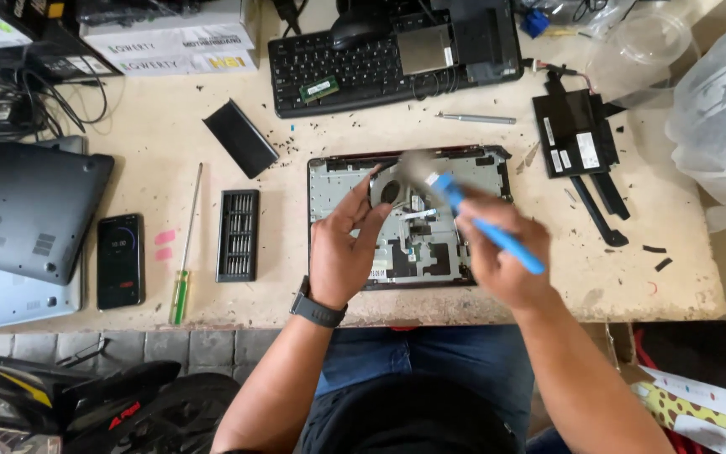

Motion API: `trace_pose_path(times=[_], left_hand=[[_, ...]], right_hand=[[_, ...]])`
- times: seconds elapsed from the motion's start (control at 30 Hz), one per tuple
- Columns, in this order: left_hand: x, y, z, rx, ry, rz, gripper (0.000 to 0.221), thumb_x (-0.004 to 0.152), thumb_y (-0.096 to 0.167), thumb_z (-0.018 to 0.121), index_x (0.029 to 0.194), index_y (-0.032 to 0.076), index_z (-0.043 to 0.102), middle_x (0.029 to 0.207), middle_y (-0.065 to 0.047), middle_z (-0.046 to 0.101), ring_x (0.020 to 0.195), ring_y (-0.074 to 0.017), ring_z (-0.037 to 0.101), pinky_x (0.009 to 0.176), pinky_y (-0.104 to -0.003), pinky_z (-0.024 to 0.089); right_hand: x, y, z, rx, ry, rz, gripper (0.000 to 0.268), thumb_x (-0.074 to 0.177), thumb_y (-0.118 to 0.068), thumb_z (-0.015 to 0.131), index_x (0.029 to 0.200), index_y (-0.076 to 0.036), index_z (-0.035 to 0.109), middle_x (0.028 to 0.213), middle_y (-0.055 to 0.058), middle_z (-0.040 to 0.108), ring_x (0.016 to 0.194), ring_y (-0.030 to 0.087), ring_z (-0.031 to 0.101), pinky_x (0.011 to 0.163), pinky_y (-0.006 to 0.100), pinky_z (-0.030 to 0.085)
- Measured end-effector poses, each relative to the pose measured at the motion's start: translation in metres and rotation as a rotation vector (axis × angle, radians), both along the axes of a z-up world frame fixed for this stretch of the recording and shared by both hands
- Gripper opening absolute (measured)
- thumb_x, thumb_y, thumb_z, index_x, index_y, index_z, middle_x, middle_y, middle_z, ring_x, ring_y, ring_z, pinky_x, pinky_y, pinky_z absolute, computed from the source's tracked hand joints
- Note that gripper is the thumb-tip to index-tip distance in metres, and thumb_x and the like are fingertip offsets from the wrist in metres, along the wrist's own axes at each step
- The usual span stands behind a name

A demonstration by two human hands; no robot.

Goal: Cleaning dust from a laptop fan and internal components using a brush during a repair.

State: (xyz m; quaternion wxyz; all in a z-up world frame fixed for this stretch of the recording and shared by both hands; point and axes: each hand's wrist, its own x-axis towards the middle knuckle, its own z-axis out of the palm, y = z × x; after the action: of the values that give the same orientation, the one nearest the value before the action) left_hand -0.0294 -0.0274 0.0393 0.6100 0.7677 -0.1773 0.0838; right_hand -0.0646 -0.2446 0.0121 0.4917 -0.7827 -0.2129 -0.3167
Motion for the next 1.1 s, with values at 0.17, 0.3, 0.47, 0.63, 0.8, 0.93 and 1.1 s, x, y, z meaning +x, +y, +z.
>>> trace_pose_path(times=[0.17, 0.3, 0.47, 0.63, 0.8, 0.93, 1.1], left_hand=[[0.005, 0.003, -0.026, -0.145, 0.070, -0.040, 0.041, 0.101, 0.004, 0.062, 0.141, -0.001, 0.056, 0.113, -0.027, 0.073, 0.107, -0.0394, 0.070, 0.087, -0.048, 0.061], [0.003, 0.005, -0.027, -0.410, 0.396, -0.146, 0.060, 0.097, 0.019, 0.065, 0.149, -0.001, 0.042, 0.107, -0.014, 0.075, 0.096, -0.0231, 0.075, 0.092, -0.041, 0.067], [0.008, 0.007, -0.026, -0.573, 0.504, -0.165, 0.063, 0.094, 0.012, 0.067, 0.150, 0.001, 0.041, 0.126, -0.018, 0.068, 0.102, -0.0237, 0.072, 0.090, -0.037, 0.065], [0.011, 0.007, -0.037, -0.690, 0.501, -0.169, 0.043, 0.095, 0.010, 0.067, 0.134, 0.008, 0.049, 0.148, -0.017, 0.054, 0.109, -0.0302, 0.071, 0.089, -0.041, 0.066], [0.008, 0.009, -0.019, -0.669, 0.469, -0.159, 0.046, 0.095, 0.015, 0.068, 0.137, 0.009, 0.049, 0.131, -0.023, 0.067, 0.112, -0.0364, 0.072, 0.092, -0.044, 0.064], [-0.001, 0.009, 0.004, -0.650, 0.384, -0.152, 0.051, 0.093, 0.019, 0.072, 0.137, 0.008, 0.050, 0.138, -0.021, 0.064, 0.116, -0.0347, 0.071, 0.093, -0.046, 0.065], [-0.015, 0.009, 0.031, -0.565, 0.230, -0.213, 0.049, 0.096, 0.003, 0.067, 0.142, 0.003, 0.049, 0.132, -0.020, 0.067, 0.113, -0.0299, 0.073, 0.094, -0.037, 0.066]], right_hand=[[0.000, -0.030, -0.019, 0.137, -0.030, -0.205, 0.008, 0.102, 0.006, 0.062, 0.109, 0.004, 0.058, 0.118, 0.031, 0.071, 0.092, 0.025, 0.072, 0.075, 0.034, 0.055], [-0.017, -0.030, -0.006, 0.152, 0.020, -0.312, 0.019, 0.109, -0.018, 0.057, 0.119, -0.003, 0.050, 0.098, 0.010, 0.055, 0.070, 0.011, 0.042, 0.062, 0.024, 0.032], [-0.032, -0.038, -0.012, 0.157, 0.101, -0.334, 0.019, 0.109, -0.018, 0.057, 0.118, -0.003, 0.050, 0.093, 0.011, 0.056, 0.057, 0.008, 0.035, 0.056, 0.024, 0.027], [-0.038, -0.048, -0.019, 0.137, 0.119, -0.314, 0.019, 0.109, -0.019, 0.057, 0.118, -0.004, 0.050, 0.090, 0.010, 0.056, 0.057, 0.007, 0.033, 0.056, 0.025, 0.026], [-0.047, -0.066, -0.030, 0.136, 0.043, -0.394, 0.020, 0.109, -0.021, 0.060, 0.116, -0.005, 0.051, 0.079, 0.002, 0.048, 0.058, 0.006, 0.033, 0.058, 0.025, 0.027], [-0.068, -0.074, -0.035, 0.125, 0.054, -0.529, 0.030, 0.111, -0.022, 0.060, 0.122, 0.005, 0.053, 0.107, 0.018, 0.055, 0.082, 0.021, 0.053, 0.075, 0.031, 0.041], [-0.082, -0.078, -0.037, 0.150, 0.112, -0.629, 0.037, 0.111, -0.029, 0.061, 0.124, 0.005, 0.052, 0.111, 0.020, 0.056, 0.093, 0.027, 0.060, 0.078, 0.033, 0.051]])
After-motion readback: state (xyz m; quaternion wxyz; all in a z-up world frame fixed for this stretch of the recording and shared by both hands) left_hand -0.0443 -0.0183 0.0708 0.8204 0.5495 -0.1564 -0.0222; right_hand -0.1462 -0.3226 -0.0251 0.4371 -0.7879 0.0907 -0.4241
